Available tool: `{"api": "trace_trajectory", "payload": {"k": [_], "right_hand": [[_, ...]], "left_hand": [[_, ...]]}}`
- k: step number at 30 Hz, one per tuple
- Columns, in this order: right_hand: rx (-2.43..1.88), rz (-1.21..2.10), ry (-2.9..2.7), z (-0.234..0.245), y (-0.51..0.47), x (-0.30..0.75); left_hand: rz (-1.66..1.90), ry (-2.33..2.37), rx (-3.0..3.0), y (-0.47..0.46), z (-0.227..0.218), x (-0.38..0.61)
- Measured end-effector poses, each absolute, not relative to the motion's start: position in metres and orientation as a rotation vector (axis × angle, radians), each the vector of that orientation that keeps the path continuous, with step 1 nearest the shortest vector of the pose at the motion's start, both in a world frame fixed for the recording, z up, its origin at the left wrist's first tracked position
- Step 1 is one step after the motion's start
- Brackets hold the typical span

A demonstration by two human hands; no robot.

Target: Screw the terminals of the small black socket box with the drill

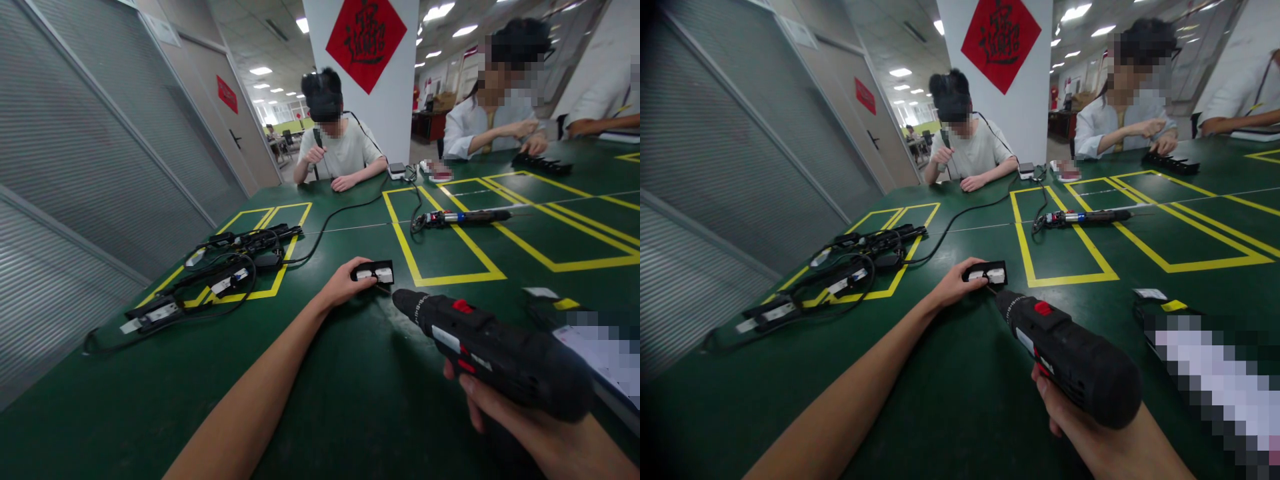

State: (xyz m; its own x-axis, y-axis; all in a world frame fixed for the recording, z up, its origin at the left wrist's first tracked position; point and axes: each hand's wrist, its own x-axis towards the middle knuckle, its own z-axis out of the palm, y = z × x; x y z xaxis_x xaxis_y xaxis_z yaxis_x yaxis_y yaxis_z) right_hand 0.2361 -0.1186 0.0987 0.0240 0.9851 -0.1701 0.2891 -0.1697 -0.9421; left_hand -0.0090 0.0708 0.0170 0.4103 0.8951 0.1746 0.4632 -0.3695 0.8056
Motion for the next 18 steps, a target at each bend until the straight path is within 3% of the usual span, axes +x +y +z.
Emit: {"api": "trace_trajectory", "payload": {"k": [18], "right_hand": [[-1.702, 1.281, -1.433, 0.082, -0.118, 0.250]], "left_hand": [[0.832, 1.158, 2.033, 0.071, 0.014, -0.010]]}}
